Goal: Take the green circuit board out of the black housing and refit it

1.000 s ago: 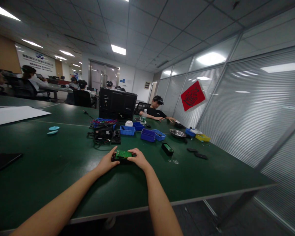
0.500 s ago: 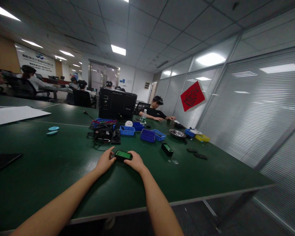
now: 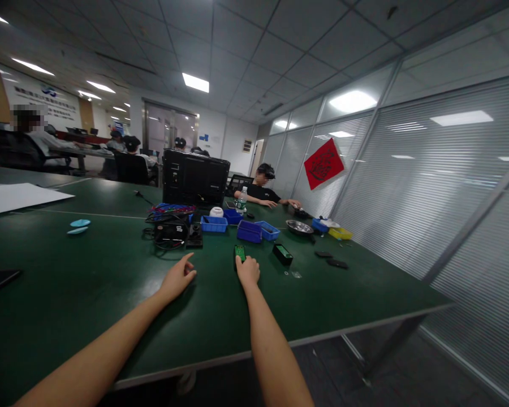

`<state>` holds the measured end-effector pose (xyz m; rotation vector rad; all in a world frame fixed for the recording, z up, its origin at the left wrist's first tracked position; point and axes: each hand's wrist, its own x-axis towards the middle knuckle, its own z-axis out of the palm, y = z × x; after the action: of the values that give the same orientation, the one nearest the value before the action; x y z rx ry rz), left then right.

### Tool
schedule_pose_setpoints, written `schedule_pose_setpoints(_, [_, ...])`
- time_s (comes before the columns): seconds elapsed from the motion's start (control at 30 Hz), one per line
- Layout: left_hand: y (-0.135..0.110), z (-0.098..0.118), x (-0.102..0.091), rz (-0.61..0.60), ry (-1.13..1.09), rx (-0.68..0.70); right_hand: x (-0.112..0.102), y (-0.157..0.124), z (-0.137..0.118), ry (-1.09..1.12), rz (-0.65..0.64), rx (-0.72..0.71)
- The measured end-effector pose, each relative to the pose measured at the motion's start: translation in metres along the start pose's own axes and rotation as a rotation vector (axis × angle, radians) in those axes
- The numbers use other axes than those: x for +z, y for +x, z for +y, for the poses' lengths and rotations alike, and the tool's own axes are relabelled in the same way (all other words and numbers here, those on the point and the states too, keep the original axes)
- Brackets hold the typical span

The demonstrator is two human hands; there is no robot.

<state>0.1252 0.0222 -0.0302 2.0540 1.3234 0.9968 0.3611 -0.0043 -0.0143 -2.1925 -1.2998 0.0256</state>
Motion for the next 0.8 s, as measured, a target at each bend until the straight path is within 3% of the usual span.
schedule_pose_setpoints(0.2, [0.001,-0.002,0.002,-0.008,0.005,0.015,-0.002,-0.006,-0.009,-0.061,-0.048,0.03])
schedule_pose_setpoints(0.4, [0.0,-0.001,0.001,-0.019,0.013,0.013,-0.001,-0.012,-0.015,-0.103,0.005,0.025])
schedule_pose_setpoints(0.63, [-0.001,0.001,-0.001,-0.033,0.029,0.002,0.003,-0.023,-0.026,-0.2,0.089,-0.111])
schedule_pose_setpoints(0.8, [-0.001,0.002,-0.001,-0.026,0.027,0.002,0.011,-0.031,-0.035,-0.26,0.074,-0.229])
